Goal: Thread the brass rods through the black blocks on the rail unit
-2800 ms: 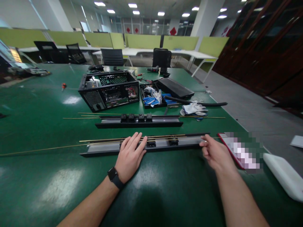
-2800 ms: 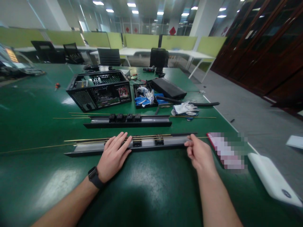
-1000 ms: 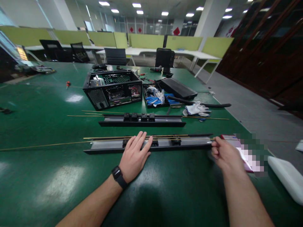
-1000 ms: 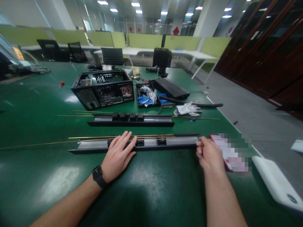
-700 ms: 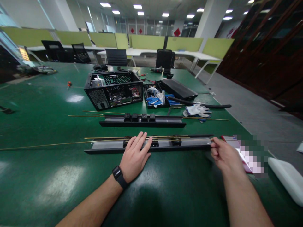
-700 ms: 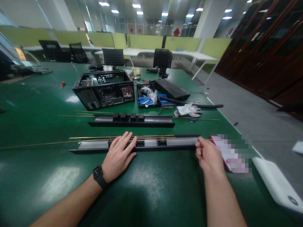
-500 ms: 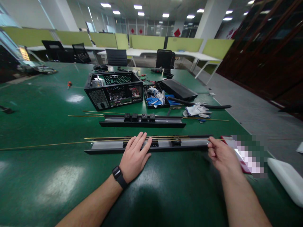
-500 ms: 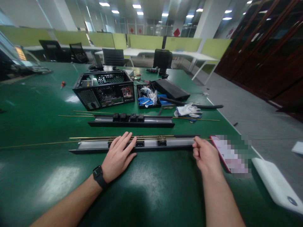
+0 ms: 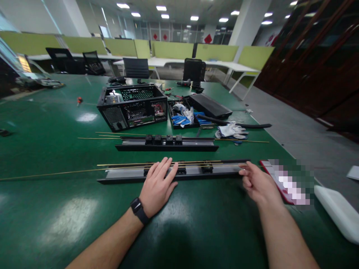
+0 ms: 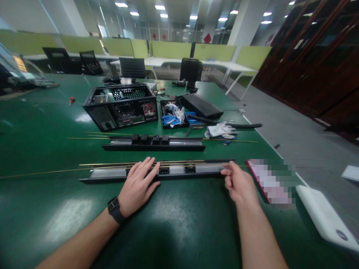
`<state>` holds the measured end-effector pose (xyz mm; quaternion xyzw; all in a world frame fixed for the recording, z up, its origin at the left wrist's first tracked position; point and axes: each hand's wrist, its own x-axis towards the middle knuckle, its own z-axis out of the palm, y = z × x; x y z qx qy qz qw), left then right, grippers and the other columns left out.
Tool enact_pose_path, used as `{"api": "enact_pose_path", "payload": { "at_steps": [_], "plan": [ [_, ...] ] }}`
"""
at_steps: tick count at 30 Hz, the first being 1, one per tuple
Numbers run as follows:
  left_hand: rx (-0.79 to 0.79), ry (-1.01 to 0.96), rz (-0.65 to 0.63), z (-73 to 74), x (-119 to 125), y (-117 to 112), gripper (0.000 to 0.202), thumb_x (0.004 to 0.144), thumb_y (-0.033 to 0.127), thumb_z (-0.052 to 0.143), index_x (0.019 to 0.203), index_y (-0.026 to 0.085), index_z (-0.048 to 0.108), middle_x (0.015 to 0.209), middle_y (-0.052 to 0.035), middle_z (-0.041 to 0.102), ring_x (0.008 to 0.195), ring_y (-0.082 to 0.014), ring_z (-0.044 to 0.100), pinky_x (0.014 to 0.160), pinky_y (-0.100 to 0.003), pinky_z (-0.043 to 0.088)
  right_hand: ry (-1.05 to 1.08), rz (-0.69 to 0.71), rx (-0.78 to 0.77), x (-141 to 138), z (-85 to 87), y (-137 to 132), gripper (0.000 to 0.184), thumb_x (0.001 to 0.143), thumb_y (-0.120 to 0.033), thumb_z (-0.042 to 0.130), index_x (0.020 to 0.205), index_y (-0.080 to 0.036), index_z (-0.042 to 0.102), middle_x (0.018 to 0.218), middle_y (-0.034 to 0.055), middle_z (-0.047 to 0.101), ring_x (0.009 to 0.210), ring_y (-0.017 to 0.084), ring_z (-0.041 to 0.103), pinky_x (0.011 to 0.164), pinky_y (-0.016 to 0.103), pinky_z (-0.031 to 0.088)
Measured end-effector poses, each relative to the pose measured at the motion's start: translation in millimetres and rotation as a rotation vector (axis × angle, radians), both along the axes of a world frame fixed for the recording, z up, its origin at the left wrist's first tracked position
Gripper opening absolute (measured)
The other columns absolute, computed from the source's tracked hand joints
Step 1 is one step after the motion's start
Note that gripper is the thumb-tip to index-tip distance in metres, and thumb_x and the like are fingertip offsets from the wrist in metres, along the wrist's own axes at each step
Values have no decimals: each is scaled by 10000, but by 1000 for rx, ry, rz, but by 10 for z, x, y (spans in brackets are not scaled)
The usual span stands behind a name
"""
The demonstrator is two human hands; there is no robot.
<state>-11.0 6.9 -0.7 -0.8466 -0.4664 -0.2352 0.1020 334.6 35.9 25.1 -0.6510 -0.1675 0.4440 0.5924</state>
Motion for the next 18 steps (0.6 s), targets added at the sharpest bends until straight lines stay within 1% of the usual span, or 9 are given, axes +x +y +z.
{"api": "enact_pose_path", "payload": {
  "at_steps": [2,3,5,8,9,10,12,16,18],
  "plan": [
    [5,-3,-2,-1,2,2,555,1012,323,583,1544,186,503,1606,-149,508,1521,-308,435,1232,-503,378,10,-37,32,-6,-9,2,241,890,-381,733,876,-149,671,578,-10,595,295,50,333,264,169,186],
    [6,-6,-3,-3,2,3,558,1012,323,585,1546,184,499,1607,-150,507,1520,-307,435,1231,-503,378,14,-25,57,-31,-18,-4,250,874,-384,753,892,-146,680,563,-22,574,298,49,331,266,168,192],
    [7,-12,-5,-10,2,5,563,1013,323,585,1549,181,492,1608,-149,506,1521,-305,433,1232,-501,375,26,70,87,-118,-41,-28,297,825,-394,806,911,-132,697,554,-27,565,300,44,329,274,165,196],
    [7,-12,-8,-22,1,7,566,1016,324,582,1552,171,486,1612,-150,500,1528,-305,422,1237,-502,366,44,270,62,-263,-65,-65,355,789,-414,840,906,-108,705,605,20,629,300,39,346,281,160,181],
    [6,-12,-8,-26,1,7,567,1015,325,581,1552,169,485,1614,-151,498,1530,-305,419,1237,-502,365,42,294,46,-293,-65,-70,352,800,-417,830,898,-104,701,625,38,650,298,40,350,280,160,172],
    [6,-11,-8,-28,1,8,570,1014,324,583,1553,168,484,1615,-151,497,1530,-305,419,1237,-504,366,42,290,32,-305,-60,-69,337,823,-411,809,895,-100,699,640,50,663,295,40,351,278,161,167],
    [4,-11,-8,-30,2,10,582,1008,322,591,1559,173,478,1614,-150,498,1528,-305,422,1235,-506,372,49,215,16,-275,-37,-52,274,881,-367,745,910,-99,695,645,50,667,290,42,346,271,164,169],
    [3,-19,-10,-28,3,14,617,995,316,608,1578,188,455,1609,-151,504,1526,-310,425,1233,-510,379,71,-47,47,-99,28,4,124,957,-244,616,921,-137,667,608,-4,623,293,50,345,260,167,191],
    [3,-23,-10,-27,5,13,619,994,316,608,1580,191,454,1607,-151,506,1525,-310,427,1232,-509,379,100,-117,67,-48,48,16,123,972,-204,568,898,-152,651,584,-30,585,294,49,336,256,166,189]
  ]
}}
